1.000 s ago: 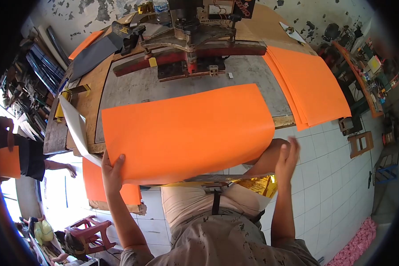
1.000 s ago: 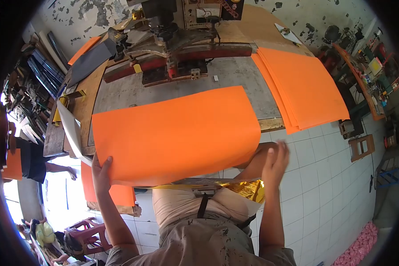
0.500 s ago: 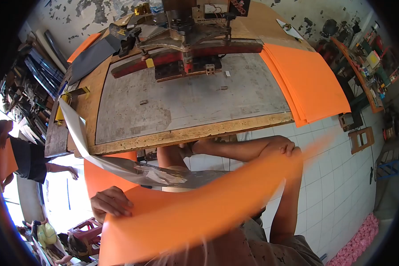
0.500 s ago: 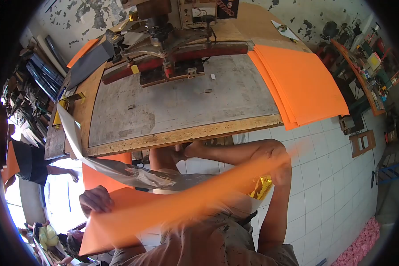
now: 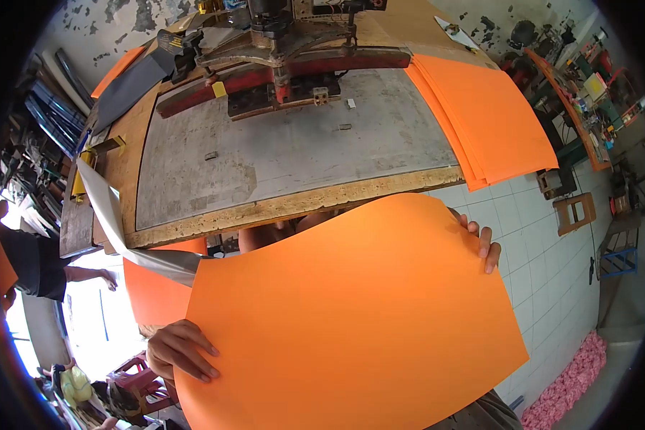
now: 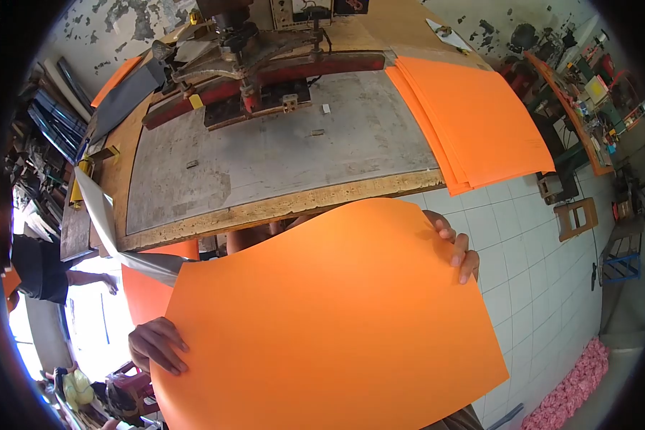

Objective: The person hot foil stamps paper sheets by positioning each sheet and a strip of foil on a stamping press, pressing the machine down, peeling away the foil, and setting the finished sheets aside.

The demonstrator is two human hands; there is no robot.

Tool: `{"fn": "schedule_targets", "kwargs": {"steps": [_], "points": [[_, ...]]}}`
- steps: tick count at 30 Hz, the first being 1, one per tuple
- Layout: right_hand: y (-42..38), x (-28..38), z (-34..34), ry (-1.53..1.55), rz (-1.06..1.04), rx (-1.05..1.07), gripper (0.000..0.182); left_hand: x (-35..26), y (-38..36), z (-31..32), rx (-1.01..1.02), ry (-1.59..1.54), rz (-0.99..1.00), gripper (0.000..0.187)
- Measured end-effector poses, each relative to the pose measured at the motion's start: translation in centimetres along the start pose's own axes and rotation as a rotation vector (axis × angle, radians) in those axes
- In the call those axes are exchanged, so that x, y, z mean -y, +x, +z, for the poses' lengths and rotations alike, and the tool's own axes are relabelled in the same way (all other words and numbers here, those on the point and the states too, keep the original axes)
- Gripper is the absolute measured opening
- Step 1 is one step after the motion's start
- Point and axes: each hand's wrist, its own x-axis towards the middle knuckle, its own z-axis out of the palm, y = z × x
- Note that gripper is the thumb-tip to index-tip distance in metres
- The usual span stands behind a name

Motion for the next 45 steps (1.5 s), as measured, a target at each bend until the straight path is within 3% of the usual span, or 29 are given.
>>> {"fn": "schedule_targets", "kwargs": {"steps": [3,6,9,12,15,17,20,23,26,29,32,39,44,45], "points": [[0.3,1.0,-0.3,-0.01,0.1,0.061,0.006,0.1,0.3,-0.4,0.011,-0.031,0.035,0.025],[0.9,2.0,-0.1,-0.05,0.174,0.076,0.012,-0.2,-0.8,-0.5,-0.103,-0.044,0.019,0.026],[2.3,3.5,2.1,-0.232,0.337,-0.024,0.023,-0.1,-4.7,1.1,-0.558,-0.359,-0.146,0.028],[4.1,4.8,4.5,-0.572,0.668,-0.206,0.034,-0.1,-4.2,1.3,-1.004,0.371,-0.518,0.027],[6.0,3.1,4.9,-0.693,0.789,-0.253,0.049,1.7,0.2,-0.8,-1.296,0.604,-0.543,0.029],[7.3,1.3,4.5,-0.741,0.845,-0.252,0.065,3.1,2.3,-2.5,-1.292,0.567,-0.626,0.031],[8.4,-1.0,3.0,-0.957,0.965,-0.09,0.072,4.9,2.4,-4.5,-1.293,0.481,-0.697,0.035],[9.4,-2.2,2.5,-1.003,0.954,-0.044,0.076,5.5,2.5,-5.5,-1.304,0.432,-0.679,0.036],[11.2,-3.6,3.9,-0.897,0.897,-0.118,0.071,5.6,2.5,-6.8,-1.266,0.403,-0.725,0.037],[11.4,-4.6,1.1,-1.11,0.968,0.154,0.066,6.2,2.6,-8.1,-1.223,0.399,-0.754,0.039],[12.1,-4.5,0.4,-1.119,1.068,0.192,0.061,5.7,3.5,-8.7,-1.162,0.475,-0.805,0.037],[13.6,-5.4,0.4,-1.162,1.023,0.222,0.062,6.0,3.7,-10.5,-1.181,0.431,-0.819,0.041],[18.4,-10.6,-1.4,-1.219,1.055,0.395,0.064,6.9,4.4,-17.8,-1.126,0.489,-0.883,0.044],[19.0,-12.2,-2.6,-1.262,0.946,0.459,0.062,7.2,4.7,-19.9,-1.089,0.524,-0.913,0.043]]}}
